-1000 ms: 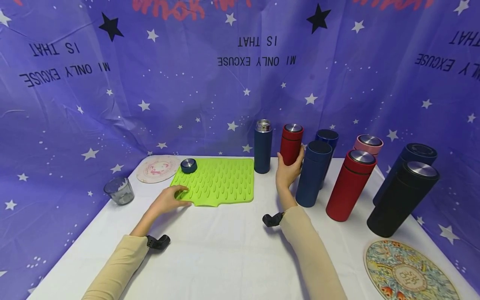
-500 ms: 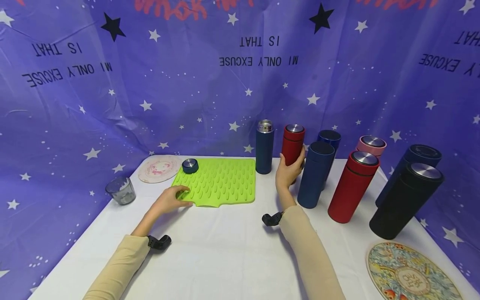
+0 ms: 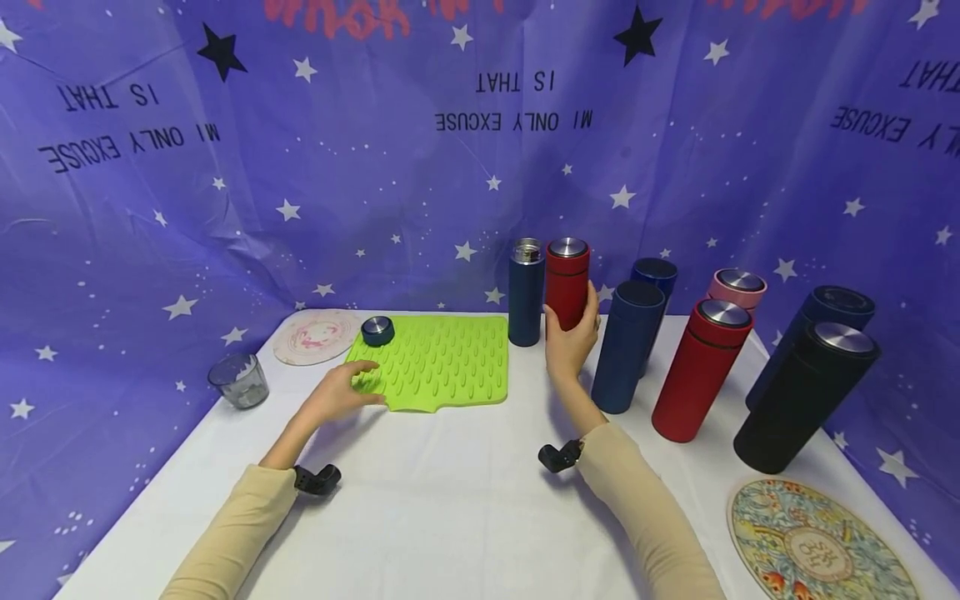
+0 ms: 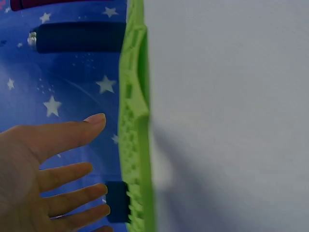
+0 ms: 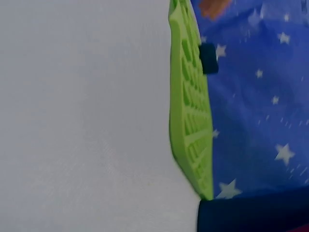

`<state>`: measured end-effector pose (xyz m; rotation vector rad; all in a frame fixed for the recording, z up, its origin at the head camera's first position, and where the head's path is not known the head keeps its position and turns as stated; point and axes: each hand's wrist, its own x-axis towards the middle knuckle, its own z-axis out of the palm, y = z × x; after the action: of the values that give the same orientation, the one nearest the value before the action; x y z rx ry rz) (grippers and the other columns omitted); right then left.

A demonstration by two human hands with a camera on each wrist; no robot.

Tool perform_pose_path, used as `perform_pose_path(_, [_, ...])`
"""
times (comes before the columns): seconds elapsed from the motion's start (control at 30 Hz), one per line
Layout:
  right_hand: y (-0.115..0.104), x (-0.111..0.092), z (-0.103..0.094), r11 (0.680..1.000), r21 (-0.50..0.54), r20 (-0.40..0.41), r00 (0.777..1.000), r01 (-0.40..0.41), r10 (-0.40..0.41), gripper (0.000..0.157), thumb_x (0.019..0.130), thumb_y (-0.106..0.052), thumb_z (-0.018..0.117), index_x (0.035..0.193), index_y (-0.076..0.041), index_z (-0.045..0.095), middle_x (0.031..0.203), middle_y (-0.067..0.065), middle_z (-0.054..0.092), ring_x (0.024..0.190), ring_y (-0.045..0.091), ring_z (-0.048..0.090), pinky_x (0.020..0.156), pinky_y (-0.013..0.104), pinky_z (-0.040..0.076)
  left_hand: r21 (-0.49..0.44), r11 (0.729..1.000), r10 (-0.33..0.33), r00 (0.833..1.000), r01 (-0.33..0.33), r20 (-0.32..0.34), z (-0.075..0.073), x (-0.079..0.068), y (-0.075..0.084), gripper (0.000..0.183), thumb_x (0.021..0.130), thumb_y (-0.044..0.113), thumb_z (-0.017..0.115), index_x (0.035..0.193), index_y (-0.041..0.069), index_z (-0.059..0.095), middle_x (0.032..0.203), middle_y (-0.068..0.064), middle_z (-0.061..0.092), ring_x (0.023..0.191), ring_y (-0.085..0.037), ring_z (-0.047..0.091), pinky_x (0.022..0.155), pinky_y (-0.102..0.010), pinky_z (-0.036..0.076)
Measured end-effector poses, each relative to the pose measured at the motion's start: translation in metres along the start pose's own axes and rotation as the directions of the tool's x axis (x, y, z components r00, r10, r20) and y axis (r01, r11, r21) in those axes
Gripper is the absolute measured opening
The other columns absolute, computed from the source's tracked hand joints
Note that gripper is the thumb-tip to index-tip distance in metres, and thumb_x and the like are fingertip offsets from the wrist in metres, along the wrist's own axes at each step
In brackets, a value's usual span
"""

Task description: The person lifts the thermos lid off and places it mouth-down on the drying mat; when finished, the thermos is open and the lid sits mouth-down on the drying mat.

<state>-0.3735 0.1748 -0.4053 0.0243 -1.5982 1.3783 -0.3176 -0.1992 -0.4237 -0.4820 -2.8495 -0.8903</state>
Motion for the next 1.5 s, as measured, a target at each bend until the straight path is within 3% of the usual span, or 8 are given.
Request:
perform_pose_path(0.37, [-0.088, -0.019, -0.037, 0.993, 0.061, 0.261, 0.962, -0.103, 0.084, 0.073, 0.081, -0.003, 0.077, 0.143, 0.0, 0.039, 0.138, 0.017, 0.051, 0.124, 0.028, 0.05, 0.104, 0.048, 0.041, -0.034, 0.981, 0.185, 0.977, -0.189, -0.11, -0.019, 0.006, 0.077, 0.069, 0.084, 0.03, 0.076, 0.141, 0.005, 0.047, 0.137, -0.016, 0.051, 0.128, -0.037, 0.044, 0.103, -0.056, 0.037])
perform_pose_path(0.63, [-0.105, -0.033, -0.064, 0.974, 0.079, 0.489, 0.859, -0.214, 0.149, 0.072, 0.08, -0.01, 0.08, 0.143, -0.013, 0.044, 0.133, 0.007, 0.057, 0.117, 0.019, 0.055, 0.097, 0.032, 0.046, -0.193, 0.926, 0.281, 0.934, -0.324, -0.22, -0.035, 0.004, 0.138, 0.067, 0.086, 0.036, 0.074, 0.144, 0.019, 0.045, 0.144, -0.001, 0.045, 0.131, -0.022, 0.043, 0.103, -0.041, 0.042])
perform_pose_path(0.83, [-0.124, -0.044, -0.083, 0.976, 0.057, 0.613, 0.779, -0.212, 0.134, 0.073, 0.079, -0.01, 0.08, 0.143, -0.013, 0.045, 0.131, 0.007, 0.059, 0.114, 0.018, 0.058, 0.094, 0.03, 0.048, -0.366, 0.835, 0.34, 0.908, -0.411, -0.245, -0.042, -0.004, 0.161, 0.065, 0.085, 0.027, 0.076, 0.143, 0.02, 0.046, 0.143, 0.006, 0.046, 0.131, -0.013, 0.042, 0.105, -0.032, 0.04])
perform_pose_path(1.0, [-0.138, -0.051, -0.092, 0.983, 0.036, 0.689, 0.717, -0.179, 0.105, 0.073, 0.076, -0.009, 0.082, 0.141, -0.014, 0.048, 0.126, 0.007, 0.062, 0.112, 0.019, 0.059, 0.091, 0.027, 0.05, -0.557, 0.706, 0.404, 0.895, -0.437, -0.191, -0.043, -0.009, 0.166, 0.063, 0.086, 0.009, 0.073, 0.143, 0.013, 0.045, 0.144, -0.001, 0.046, 0.132, -0.016, 0.041, 0.107, -0.036, 0.039])
perform_pose_path(1.2, [-0.145, -0.059, -0.093, 0.996, 0.007, 0.772, 0.634, -0.087, 0.05, 0.074, 0.075, -0.016, 0.084, 0.14, -0.023, 0.05, 0.125, 0.001, 0.062, 0.111, 0.019, 0.059, 0.091, 0.042, 0.051, -0.657, 0.617, 0.475, 0.871, -0.432, -0.127, -0.044, -0.01, 0.164, 0.067, 0.084, 0.007, 0.073, 0.144, 0.01, 0.043, 0.144, -0.005, 0.046, 0.132, -0.023, 0.041, 0.108, -0.041, 0.038])
perform_pose_path(1.27, [-0.147, -0.061, -0.093, 0.998, -0.001, 0.789, 0.614, -0.058, 0.036, 0.074, 0.075, -0.019, 0.085, 0.139, -0.027, 0.05, 0.124, -0.002, 0.062, 0.109, 0.018, 0.06, 0.091, 0.045, 0.05, -0.672, 0.59, 0.521, 0.847, -0.447, -0.105, -0.043, -0.009, 0.163, 0.069, 0.084, 0.012, 0.075, 0.145, 0.008, 0.043, 0.144, -0.006, 0.046, 0.131, -0.025, 0.042, 0.108, -0.043, 0.037])
perform_pose_path(1.43, [-0.151, -0.063, -0.096, 0.999, 0.015, 0.833, 0.553, -0.037, 0.008, 0.073, 0.075, -0.023, 0.085, 0.138, -0.031, 0.051, 0.122, -0.006, 0.063, 0.106, 0.015, 0.061, 0.089, 0.044, 0.051, -0.725, 0.48, 0.658, 0.749, -0.494, -0.075, -0.041, -0.007, 0.163, 0.074, 0.082, 0.01, 0.077, 0.146, 0.004, 0.041, 0.144, -0.013, 0.044, 0.13, -0.03, 0.043, 0.106, -0.045, 0.039])
perform_pose_path(1.5, [-0.152, -0.063, -0.098, 0.999, 0.024, 0.852, 0.524, -0.036, -0.001, 0.072, 0.074, -0.023, 0.085, 0.138, -0.03, 0.051, 0.121, -0.006, 0.063, 0.104, 0.014, 0.062, 0.089, 0.042, 0.052, -0.746, 0.448, 0.689, 0.722, -0.493, -0.064, -0.041, -0.008, 0.164, 0.074, 0.08, 0.004, 0.077, 0.145, 0.001, 0.041, 0.143, -0.016, 0.045, 0.13, -0.032, 0.043, 0.106, -0.046, 0.039])
